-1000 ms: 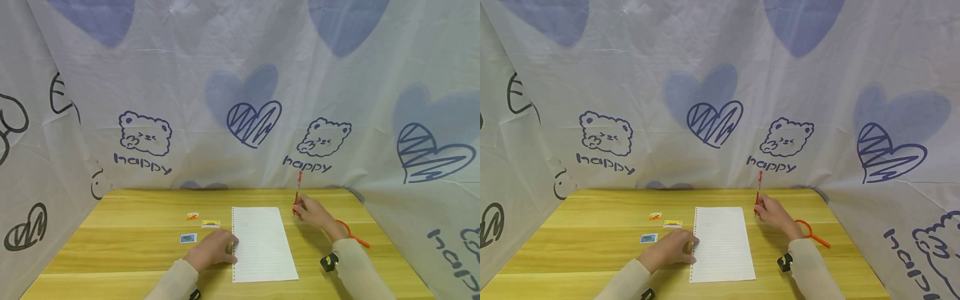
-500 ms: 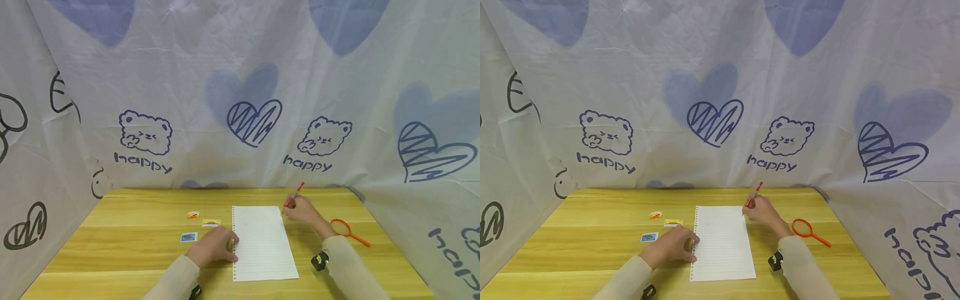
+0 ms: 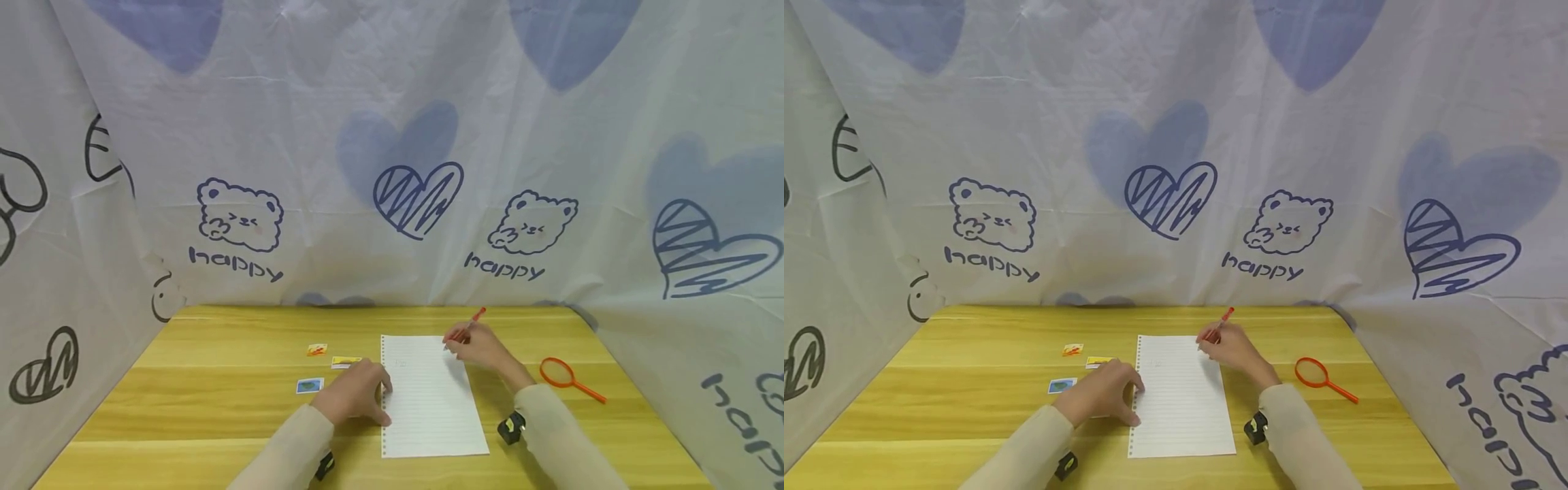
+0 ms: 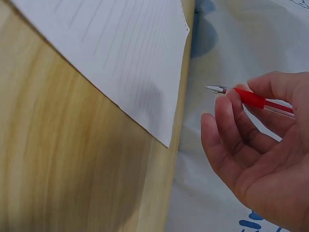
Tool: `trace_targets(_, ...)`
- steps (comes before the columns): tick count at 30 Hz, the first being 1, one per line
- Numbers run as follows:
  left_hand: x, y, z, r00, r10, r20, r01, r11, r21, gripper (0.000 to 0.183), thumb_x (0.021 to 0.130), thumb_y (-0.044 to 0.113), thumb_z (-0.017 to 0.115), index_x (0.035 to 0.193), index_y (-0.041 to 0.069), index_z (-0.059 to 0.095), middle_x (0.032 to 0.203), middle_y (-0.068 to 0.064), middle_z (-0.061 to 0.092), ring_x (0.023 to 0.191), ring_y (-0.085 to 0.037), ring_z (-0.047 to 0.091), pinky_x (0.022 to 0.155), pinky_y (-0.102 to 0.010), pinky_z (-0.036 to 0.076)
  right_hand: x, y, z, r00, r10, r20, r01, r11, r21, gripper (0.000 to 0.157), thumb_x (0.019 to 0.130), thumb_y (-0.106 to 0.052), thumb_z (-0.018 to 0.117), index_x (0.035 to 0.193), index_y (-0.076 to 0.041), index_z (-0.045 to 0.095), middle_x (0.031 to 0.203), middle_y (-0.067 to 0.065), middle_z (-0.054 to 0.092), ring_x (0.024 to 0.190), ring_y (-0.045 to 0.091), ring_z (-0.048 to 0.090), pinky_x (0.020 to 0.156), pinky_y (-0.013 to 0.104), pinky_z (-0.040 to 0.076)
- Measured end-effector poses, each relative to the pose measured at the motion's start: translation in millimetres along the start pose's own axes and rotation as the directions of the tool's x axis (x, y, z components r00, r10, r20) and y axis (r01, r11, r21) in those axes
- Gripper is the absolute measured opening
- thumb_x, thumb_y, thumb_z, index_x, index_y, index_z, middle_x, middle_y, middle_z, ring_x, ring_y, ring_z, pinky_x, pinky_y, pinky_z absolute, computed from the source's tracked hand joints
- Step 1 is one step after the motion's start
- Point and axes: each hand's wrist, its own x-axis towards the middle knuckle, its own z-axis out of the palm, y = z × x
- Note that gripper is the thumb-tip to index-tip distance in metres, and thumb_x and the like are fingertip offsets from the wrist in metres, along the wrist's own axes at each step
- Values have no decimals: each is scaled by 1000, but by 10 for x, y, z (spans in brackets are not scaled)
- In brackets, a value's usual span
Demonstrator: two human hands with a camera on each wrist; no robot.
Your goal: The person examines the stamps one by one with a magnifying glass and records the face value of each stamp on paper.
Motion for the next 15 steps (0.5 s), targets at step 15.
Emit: trace_targets(15,68,73,-50,994,-84,67,80,995,57,54,60,33,101,103,10,77,105,-6,74,87,-15,57,86,-36,54,37,-5,155,998,55,30,-58,994,88,11,96,-16,71,98,-6,75,82,4,70,66,14,61,62,26,53)
